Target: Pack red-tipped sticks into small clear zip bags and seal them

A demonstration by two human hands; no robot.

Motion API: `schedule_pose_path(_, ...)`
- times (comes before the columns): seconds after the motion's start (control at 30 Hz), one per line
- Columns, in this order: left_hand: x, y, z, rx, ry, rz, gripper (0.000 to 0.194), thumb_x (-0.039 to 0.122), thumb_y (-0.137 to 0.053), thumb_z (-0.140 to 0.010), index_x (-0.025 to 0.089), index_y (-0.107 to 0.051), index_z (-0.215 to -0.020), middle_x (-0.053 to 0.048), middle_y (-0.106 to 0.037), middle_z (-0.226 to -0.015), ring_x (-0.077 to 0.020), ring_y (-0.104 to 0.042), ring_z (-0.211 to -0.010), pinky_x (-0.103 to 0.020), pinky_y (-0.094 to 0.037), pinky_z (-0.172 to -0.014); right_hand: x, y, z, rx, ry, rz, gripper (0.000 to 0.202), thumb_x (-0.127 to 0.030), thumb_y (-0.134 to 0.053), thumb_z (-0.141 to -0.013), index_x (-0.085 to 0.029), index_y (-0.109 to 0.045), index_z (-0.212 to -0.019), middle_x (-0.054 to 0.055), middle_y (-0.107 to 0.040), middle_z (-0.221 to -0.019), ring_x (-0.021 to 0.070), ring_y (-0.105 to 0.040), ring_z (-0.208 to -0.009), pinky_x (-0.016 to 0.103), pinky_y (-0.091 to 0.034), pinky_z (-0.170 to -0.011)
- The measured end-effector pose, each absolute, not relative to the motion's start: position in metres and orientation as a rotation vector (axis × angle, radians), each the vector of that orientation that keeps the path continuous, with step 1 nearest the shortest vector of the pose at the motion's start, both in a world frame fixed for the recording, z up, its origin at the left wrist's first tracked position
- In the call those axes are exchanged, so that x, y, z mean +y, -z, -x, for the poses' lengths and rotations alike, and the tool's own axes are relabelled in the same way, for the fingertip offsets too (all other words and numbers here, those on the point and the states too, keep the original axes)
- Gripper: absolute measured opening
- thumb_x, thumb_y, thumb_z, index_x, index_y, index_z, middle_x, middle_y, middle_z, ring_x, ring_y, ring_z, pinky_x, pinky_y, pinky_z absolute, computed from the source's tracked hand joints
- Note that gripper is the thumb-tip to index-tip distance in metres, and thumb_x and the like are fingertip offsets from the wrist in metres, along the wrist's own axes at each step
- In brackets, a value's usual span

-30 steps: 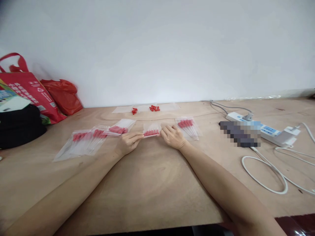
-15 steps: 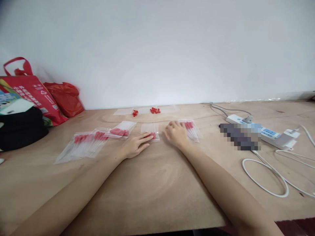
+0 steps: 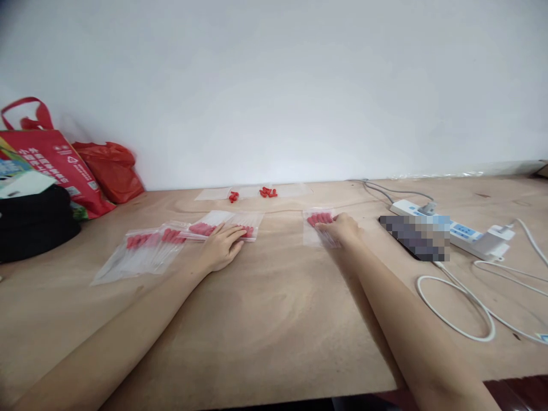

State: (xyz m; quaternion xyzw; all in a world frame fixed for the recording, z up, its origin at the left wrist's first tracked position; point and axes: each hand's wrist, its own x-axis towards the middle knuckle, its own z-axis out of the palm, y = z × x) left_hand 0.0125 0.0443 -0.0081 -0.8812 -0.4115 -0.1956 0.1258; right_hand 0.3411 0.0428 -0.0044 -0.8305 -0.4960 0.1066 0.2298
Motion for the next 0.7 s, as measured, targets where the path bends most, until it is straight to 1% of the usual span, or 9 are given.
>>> schedule_pose_path(0.07, 0.046, 0.011, -0.012, -1.179, 0.591, 2.572, 0.030, 0.025, -0.040, -0.082, 0.019, -0.055, -0.106, -0.005, -0.056, -0.113, -0.0197, -0.048, -0.108, -0.042, -0.032, -0.097, 0.044, 0.006, -0.341, -1.359, -0.272, 2.259, 0.056, -0.061, -0.063, -0.048, -0.017, -0.058, -0.083, 0.009, -0.061, -0.078, 0.0264, -0.058, -0.077, 0.036, -0.042, -0.062)
schedule_pose_path(0.17, 0.049, 0.015, -0.012, -1.161, 0.646, 2.574, 0.029, 0.025, -0.040, -0.082, 0.019, -0.056, -0.105, -0.005, -0.057, -0.112, -0.0187, -0.051, -0.104, -0.037, -0.039, -0.091, 0.047, 0.006, -0.343, -1.346, -0.329, 2.258, 0.051, -0.059, -0.064, -0.047, -0.017, -0.058, -0.077, 0.007, -0.061, -0.073, 0.0235, -0.058, -0.070, 0.032, -0.041, -0.057)
schedule_pose_path(0.23, 0.050, 0.016, -0.013, -1.165, 0.686, 2.560, 0.028, 0.024, -0.041, -0.081, 0.019, -0.058, -0.103, -0.005, -0.058, -0.110, -0.0186, -0.053, -0.101, -0.035, -0.042, -0.088, 0.050, 0.005, -0.343, -1.360, -0.354, 2.289, 0.047, -0.057, -0.064, -0.047, -0.017, -0.057, -0.071, 0.006, -0.060, -0.069, 0.0220, -0.058, -0.066, 0.030, -0.040, -0.054)
schedule_pose_path(0.33, 0.050, 0.018, -0.015, -1.172, 0.730, 2.540, 0.026, 0.023, -0.043, -0.081, 0.019, -0.059, -0.100, -0.005, -0.060, -0.105, -0.0188, -0.054, -0.098, -0.037, -0.042, -0.087, 0.055, 0.004, -0.342, -1.426, -0.397, 2.273, 0.038, -0.052, -0.064, -0.048, -0.017, -0.056, -0.060, 0.003, -0.057, -0.061, 0.0193, -0.056, -0.061, 0.027, -0.037, -0.049)
schedule_pose_path(0.4, 0.049, 0.017, -0.016, -1.168, 0.755, 2.528, 0.024, 0.023, -0.044, -0.080, 0.020, -0.059, -0.099, -0.005, -0.060, -0.104, -0.0194, -0.054, -0.098, -0.039, -0.041, -0.087, 0.057, 0.003, -0.339, -1.435, -0.464, 2.167, 0.033, -0.048, -0.065, -0.049, -0.017, -0.055, -0.057, 0.001, -0.054, -0.056, 0.0171, -0.054, -0.059, 0.025, -0.036, -0.049)
schedule_pose_path(0.5, 0.046, 0.015, -0.019, -1.147, 0.829, 2.499, 0.025, 0.026, -0.046, -0.080, 0.020, -0.058, -0.100, -0.006, -0.059, -0.105, -0.0211, -0.053, -0.099, -0.042, -0.040, -0.089, 0.058, 0.001, -0.325, -1.389, -0.714, 1.823, 0.033, -0.046, -0.066, -0.051, -0.016, -0.057, -0.060, -0.001, -0.054, -0.055, 0.0145, -0.053, -0.057, 0.024, -0.037, -0.050)
schedule_pose_path(0.57, 0.044, 0.013, -0.023, -1.121, 0.918, 2.498, 0.028, 0.029, -0.047, -0.079, 0.019, -0.056, -0.104, -0.008, -0.057, -0.107, -0.0222, -0.051, -0.103, -0.042, -0.039, -0.091, 0.057, -0.003, -0.311, -1.351, -0.865, 1.527, 0.037, -0.047, -0.067, -0.051, -0.015, -0.059, -0.067, 0.000, -0.058, -0.061, 0.0137, -0.054, -0.060, 0.024, -0.039, -0.054)
schedule_pose_path(0.63, 0.041, 0.012, -0.029, -1.104, 1.024, 2.523, 0.033, 0.030, -0.047, -0.080, 0.018, -0.052, -0.109, -0.009, -0.055, -0.111, -0.0224, -0.048, -0.108, -0.041, -0.040, -0.092, 0.056, -0.006, -0.295, -1.328, -0.892, 1.276, 0.042, -0.047, -0.069, -0.050, -0.016, -0.059, -0.075, 0.000, -0.060, -0.069, 0.0131, -0.054, -0.065, 0.025, -0.041, -0.059)
schedule_pose_path(0.7, 0.038, 0.010, -0.035, -1.104, 1.121, 2.560, 0.038, 0.031, -0.048, -0.080, 0.017, -0.047, -0.115, -0.009, -0.053, -0.114, -0.0216, -0.046, -0.110, -0.039, -0.040, -0.093, 0.054, -0.008, -0.279, -1.340, -0.829, 1.134, 0.044, -0.047, -0.069, -0.051, -0.017, -0.059, -0.081, 0.000, -0.060, -0.074, 0.0121, -0.054, -0.066, 0.025, -0.042, -0.061)
